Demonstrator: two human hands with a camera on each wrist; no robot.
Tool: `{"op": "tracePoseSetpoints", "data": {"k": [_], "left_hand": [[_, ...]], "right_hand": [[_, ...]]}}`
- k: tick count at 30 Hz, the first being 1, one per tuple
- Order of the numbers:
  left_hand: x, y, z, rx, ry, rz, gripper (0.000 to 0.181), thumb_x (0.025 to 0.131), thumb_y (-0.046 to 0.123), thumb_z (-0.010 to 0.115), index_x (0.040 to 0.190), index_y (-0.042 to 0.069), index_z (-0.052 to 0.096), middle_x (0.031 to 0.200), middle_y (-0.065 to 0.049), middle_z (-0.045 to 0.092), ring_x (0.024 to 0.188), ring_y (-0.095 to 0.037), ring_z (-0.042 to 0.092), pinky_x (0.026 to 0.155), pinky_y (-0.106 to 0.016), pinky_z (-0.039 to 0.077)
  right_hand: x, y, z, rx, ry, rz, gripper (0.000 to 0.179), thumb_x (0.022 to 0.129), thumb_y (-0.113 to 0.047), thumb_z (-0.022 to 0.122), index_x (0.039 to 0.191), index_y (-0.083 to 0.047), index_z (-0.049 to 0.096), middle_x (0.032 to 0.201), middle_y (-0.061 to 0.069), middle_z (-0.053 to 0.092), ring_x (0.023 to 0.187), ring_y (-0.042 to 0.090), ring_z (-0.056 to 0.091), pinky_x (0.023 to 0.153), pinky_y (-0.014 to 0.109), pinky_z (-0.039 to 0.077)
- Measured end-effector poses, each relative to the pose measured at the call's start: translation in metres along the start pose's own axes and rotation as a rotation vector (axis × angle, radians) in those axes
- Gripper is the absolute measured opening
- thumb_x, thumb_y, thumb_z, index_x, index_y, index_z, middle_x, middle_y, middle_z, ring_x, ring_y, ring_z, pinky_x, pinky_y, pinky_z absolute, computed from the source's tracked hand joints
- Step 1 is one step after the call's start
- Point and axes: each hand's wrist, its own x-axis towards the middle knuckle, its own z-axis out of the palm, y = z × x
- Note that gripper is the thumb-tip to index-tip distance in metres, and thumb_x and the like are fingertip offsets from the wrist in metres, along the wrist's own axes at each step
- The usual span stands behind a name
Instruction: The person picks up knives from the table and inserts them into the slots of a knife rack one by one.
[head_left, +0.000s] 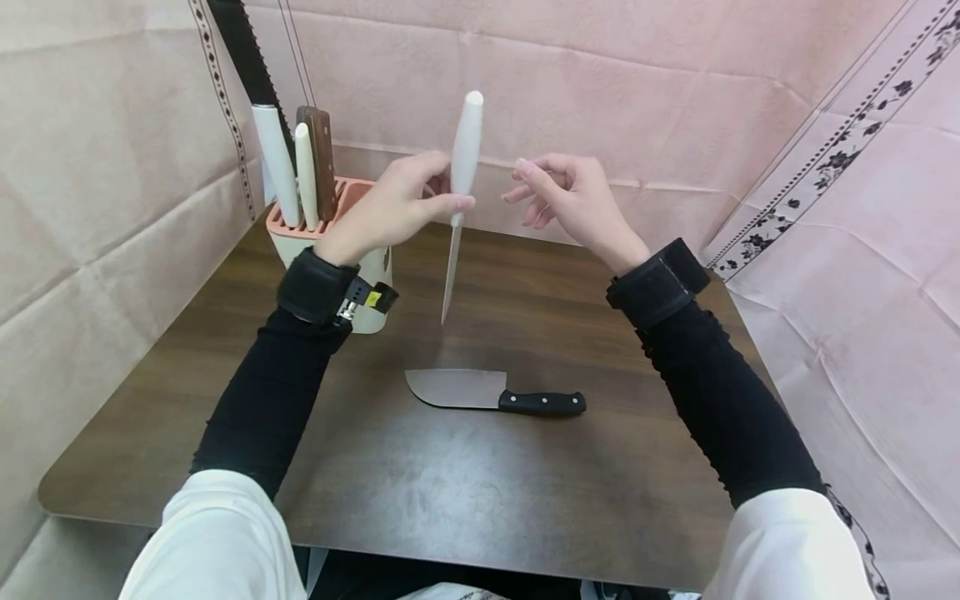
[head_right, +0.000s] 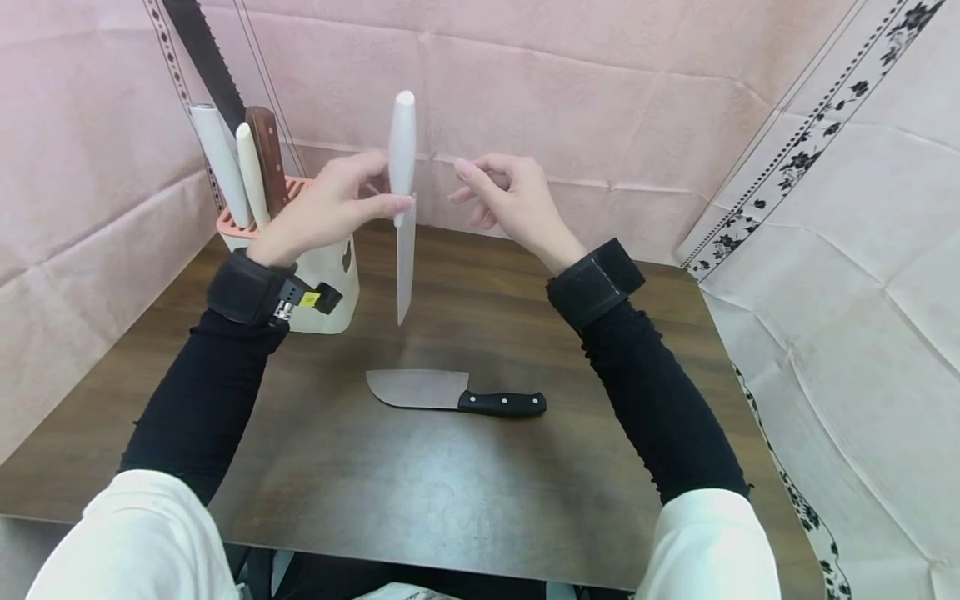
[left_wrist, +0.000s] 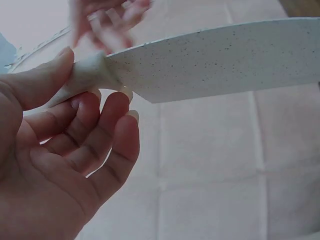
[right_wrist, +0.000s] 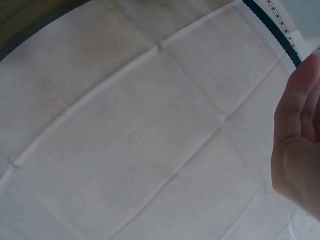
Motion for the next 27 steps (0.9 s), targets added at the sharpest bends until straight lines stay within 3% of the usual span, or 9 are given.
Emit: {"op": "tracePoseSetpoints", "data": {"k": [5,15,21,27], "left_hand": [[-0.008,0.007,-0.021,0.023,0.087,-0.024,0.027,0.096,0.020,0.058,0.113,-0.001,0.056,0.100,-0.011,0.058,0.091,-0.017,0.055,0.084,-0.029,0.044],[-0.018,0.018,-0.058,0.058,0.228,-0.055,0.016,0.096,0.023,0.059,0.093,0.008,0.054,0.087,0.007,0.052,0.079,-0.007,0.054,0.072,-0.022,0.039],[-0.025,0.024,-0.078,0.047,0.283,-0.065,0.017,0.098,0.022,0.056,0.108,0.008,0.056,0.090,0.011,0.053,0.081,-0.004,0.055,0.076,-0.018,0.043],[-0.033,0.030,-0.101,0.006,0.393,-0.011,0.013,0.099,0.020,0.053,0.111,0.016,0.057,0.090,0.012,0.056,0.080,-0.005,0.055,0.076,-0.017,0.044]], "right_hand": [[0.000,0.008,0.002,0.008,-0.012,0.022,0.028,0.097,-0.028,0.057,0.103,-0.003,0.068,0.093,0.018,0.074,0.059,0.021,0.066,0.059,0.030,0.055],[0.003,0.016,0.007,0.006,-0.024,0.032,0.033,0.098,-0.030,0.055,0.102,-0.001,0.068,0.090,0.016,0.074,0.058,0.021,0.066,0.059,0.028,0.055],[0.004,0.019,0.011,0.015,-0.043,0.039,0.034,0.099,-0.031,0.054,0.102,0.000,0.068,0.090,0.016,0.074,0.057,0.019,0.066,0.059,0.028,0.054],[0.005,0.020,0.012,0.024,-0.062,0.048,0.035,0.099,-0.031,0.052,0.101,0.000,0.068,0.089,0.015,0.073,0.061,0.026,0.066,0.059,0.030,0.055]]}}
